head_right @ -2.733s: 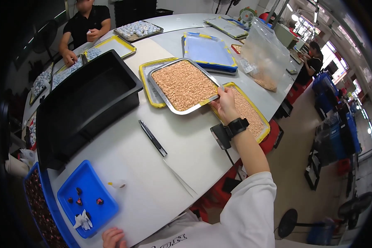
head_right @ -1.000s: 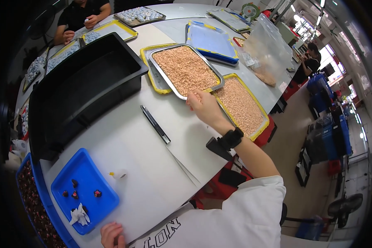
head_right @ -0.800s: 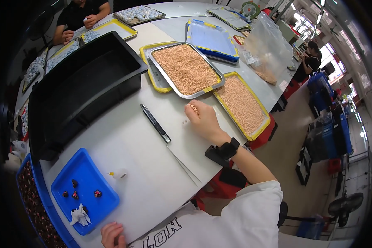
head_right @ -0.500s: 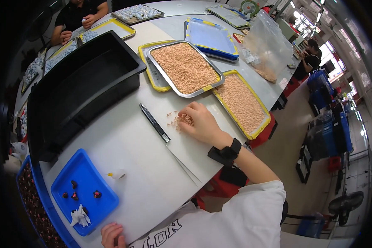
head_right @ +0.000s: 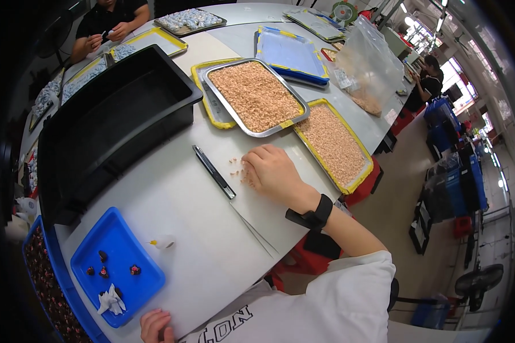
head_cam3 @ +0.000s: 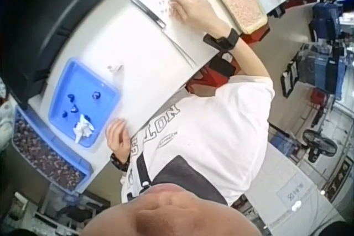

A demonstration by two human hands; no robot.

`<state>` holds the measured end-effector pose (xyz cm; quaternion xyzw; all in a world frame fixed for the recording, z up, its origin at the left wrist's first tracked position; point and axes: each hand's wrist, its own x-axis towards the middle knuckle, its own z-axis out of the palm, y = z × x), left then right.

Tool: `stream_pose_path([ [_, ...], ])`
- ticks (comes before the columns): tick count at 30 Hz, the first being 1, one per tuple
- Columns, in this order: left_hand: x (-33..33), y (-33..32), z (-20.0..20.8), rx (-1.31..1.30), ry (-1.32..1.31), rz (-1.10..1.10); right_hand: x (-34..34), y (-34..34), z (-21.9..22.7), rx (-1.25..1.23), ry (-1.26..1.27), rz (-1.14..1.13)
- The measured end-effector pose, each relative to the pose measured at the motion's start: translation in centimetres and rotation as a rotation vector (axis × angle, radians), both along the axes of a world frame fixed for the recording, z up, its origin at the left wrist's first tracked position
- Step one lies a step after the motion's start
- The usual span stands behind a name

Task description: Applying glue to small chocolate-shaped base objects and attaching red decorative components using tweezers.

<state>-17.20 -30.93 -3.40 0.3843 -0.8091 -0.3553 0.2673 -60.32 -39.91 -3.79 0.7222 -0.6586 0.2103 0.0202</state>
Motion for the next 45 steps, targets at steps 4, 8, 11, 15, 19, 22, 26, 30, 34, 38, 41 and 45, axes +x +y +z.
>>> stream_pose_path([
  [4, 0.0, 0.0, 0.1, 0.002, 0.002, 0.004, 0.4, -0.2, 0.4, 0.008, 0.0, 0.017],
  [8, -0.3, -0.1, 0.4, 0.009, 0.016, 0.026, 0.2, -1.1, 0.8, 0.063, 0.001, 0.11],
  [11, -0.2, 0.0, 0.3, 0.005, 0.002, 0.015, 0.7, -1.9, 0.7, 0.162, -0.031, 0.13],
  [15, -0.3, 0.1, 0.2, -0.003, 0.011, 0.038, 1.0, -1.4, -0.3, 0.11, 0.065, 0.199],
  [19, -0.3, 0.1, 0.2, 0.014, 0.011, 0.046, 0.1, 0.1, -0.3, 0.159, 0.06, 0.188],
  [22, -0.3, -0.1, 0.1, 0.009, 0.02, 0.029, 0.0, 1.0, 0.1, 0.102, 0.078, 0.168],
  [26, -0.3, -0.1, 0.1, 0.016, -0.001, 0.015, 0.2, 1.0, 0.9, -0.056, -0.131, 0.123],
  [30, -0.2, 0.1, 0.1, 0.018, -0.017, 0.041, 0.2, 0.5, 1.1, 0.098, -0.209, 0.082],
  [34, -0.5, 0.1, 0.1, 0.035, -0.013, 0.054, 0.2, 0.6, 0.5, 0.112, -0.334, 0.051],
  [38, -0.6, -0.1, 0.0, 0.036, -0.012, 0.044, -0.8, 0.8, 0.8, -0.019, -0.27, 0.088],
  [41, -0.6, -0.2, -0.2, 0.047, 0.004, 0.059, -1.6, 1.9, 2.4, -0.053, -0.263, 0.06],
  [45, -0.4, -0.1, -0.3, 0.042, -0.002, 0.053, -7.4, 6.1, 3.5, -0.019, -0.286, -0.326],
])
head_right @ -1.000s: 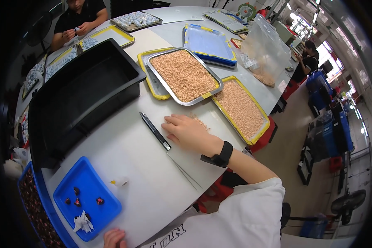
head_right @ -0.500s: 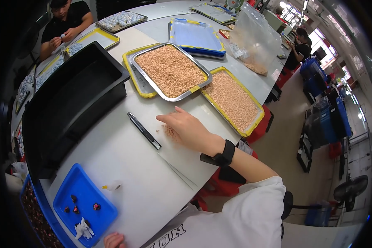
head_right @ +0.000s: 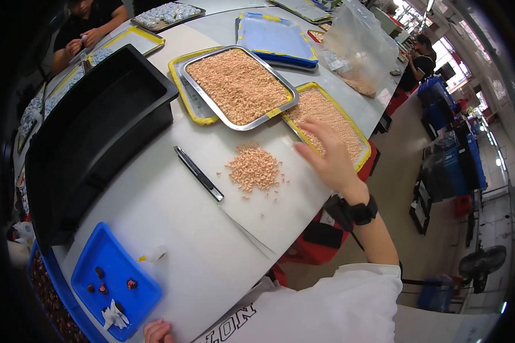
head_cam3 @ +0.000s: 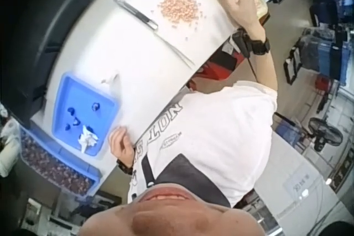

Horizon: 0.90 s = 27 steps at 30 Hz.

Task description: Applying glue to small chocolate-shaped base objects and attaching red decorative components using tweezers.

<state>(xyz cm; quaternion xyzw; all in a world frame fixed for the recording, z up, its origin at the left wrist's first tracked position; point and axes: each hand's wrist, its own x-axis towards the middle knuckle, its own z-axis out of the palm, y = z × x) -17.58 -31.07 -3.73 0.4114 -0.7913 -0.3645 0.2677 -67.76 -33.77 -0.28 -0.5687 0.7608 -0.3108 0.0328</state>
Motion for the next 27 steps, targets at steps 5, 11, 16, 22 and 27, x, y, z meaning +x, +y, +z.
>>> stream_pose_path([
  [5, -0.2, 0.1, 0.0, 0.01, 0.008, -0.011, -10.1, 3.8, -4.3, 0.274, 0.126, -0.201],
  [11, -0.1, 0.2, -0.1, 0.005, 0.003, 0.019, -12.1, 1.7, -7.5, 0.272, 0.124, -0.257],
  [16, -0.3, 0.6, 0.0, 0.018, -0.01, 0.047, -10.1, 1.4, -7.7, 0.093, 0.365, -0.157],
  [22, -0.3, 0.6, 0.0, 0.016, -0.004, 0.045, -9.5, 0.8, -7.5, 0.012, 0.297, -0.2],
  [27, -0.1, 0.7, -0.3, -0.016, -0.007, 0.04, -10.2, -0.1, -7.3, 0.026, 0.422, -0.249],
])
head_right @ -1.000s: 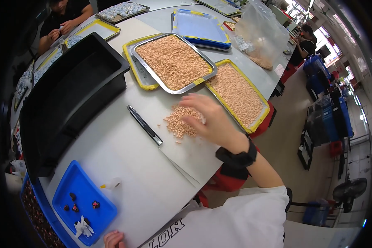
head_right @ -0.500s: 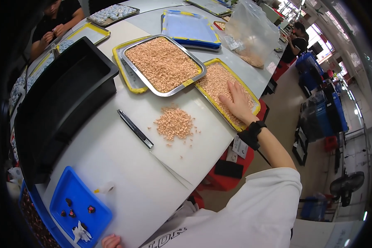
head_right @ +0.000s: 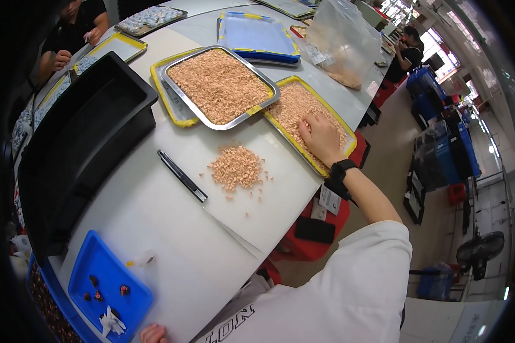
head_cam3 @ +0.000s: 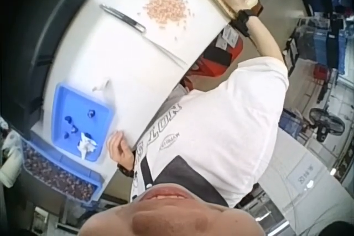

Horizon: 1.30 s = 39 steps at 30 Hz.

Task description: Applying glue to small chocolate-shaped base objects and attaching red decorative components using tweezers.

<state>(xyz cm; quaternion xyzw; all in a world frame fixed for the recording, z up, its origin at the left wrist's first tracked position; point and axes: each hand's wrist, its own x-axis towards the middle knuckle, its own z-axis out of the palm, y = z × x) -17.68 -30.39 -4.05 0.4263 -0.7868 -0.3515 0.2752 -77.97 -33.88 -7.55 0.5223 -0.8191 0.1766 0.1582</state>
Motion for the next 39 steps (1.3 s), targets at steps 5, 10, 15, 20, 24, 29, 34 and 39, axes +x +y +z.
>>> stream_pose_path([
  [5, 0.1, 0.0, 0.1, -0.029, 0.008, -0.006, -0.8, 0.8, 0.3, -0.04, -0.056, -0.046],
  [10, 0.2, 0.5, 0.2, -0.04, -0.027, -0.01, -1.9, 1.9, -0.4, -0.203, -0.226, -0.142],
  [15, 0.1, 0.9, 1.3, 0.103, 0.074, -0.043, -2.9, 2.3, -1.2, -0.263, -0.324, -0.114],
  [20, -4.9, -0.3, 7.1, 0.303, 0.348, -0.73, -2.4, 3.0, 0.8, -0.304, -0.381, -0.068],
  [24, -20.6, -1.2, 6.7, 1.265, 0.525, -0.897, -3.5, 4.1, 0.6, -0.33, -0.372, -0.051],
  [29, -41.4, 1.6, -1.4, 0.806, 0.61, 0.007, -2.3, 1.4, -0.1, -0.452, -0.693, 0.045],
  [34, -48.2, -0.4, -4.0, 0.957, 0.614, 0.129, -3.4, 2.6, 0.5, -0.461, -0.756, 0.093],
  [39, -49.4, -1.2, -3.9, 0.811, 0.399, 0.02, -2.4, 3.2, 2.4, -0.529, -0.991, 0.115],
])
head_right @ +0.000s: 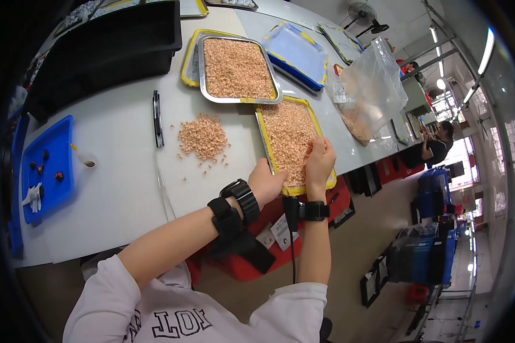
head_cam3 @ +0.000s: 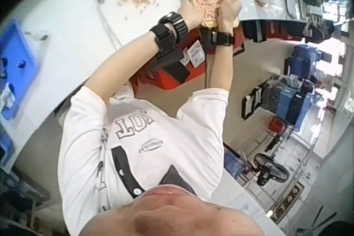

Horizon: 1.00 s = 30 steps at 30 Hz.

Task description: Applying glue to small chocolate-shaped base objects and attaching red decorative components using tweezers.

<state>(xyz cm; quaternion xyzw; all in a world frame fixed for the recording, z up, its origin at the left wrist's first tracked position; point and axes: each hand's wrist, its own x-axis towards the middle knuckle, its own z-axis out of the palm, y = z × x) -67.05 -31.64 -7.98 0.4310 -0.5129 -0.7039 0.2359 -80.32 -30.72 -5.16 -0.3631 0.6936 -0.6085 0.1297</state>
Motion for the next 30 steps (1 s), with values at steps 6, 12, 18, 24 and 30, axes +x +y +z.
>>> stream_pose_path([
  [6, 0.5, 0.4, -1.2, -0.07, 0.106, -0.016, 1.3, 1.3, 2.2, -0.012, -0.009, 0.042],
  [12, 3.7, 2.7, -1.5, 0.036, 0.304, -0.131, 3.7, 5.5, 3.2, -0.01, 0.03, 0.01],
  [18, 8.7, 6.0, 1.5, 0.02, 0.285, -0.167, 8.6, 9.4, 5.5, 0.006, 0.02, -0.012],
  [24, 15.6, 6.7, 2.4, -0.051, 0.362, -0.189, 15.2, 10.0, 8.1, -0.017, 0.019, 0.051],
  [30, 22.2, 6.0, 4.6, -0.054, 0.352, -0.227, 18.5, 10.6, 10.4, 0.02, -0.096, 0.165],
])
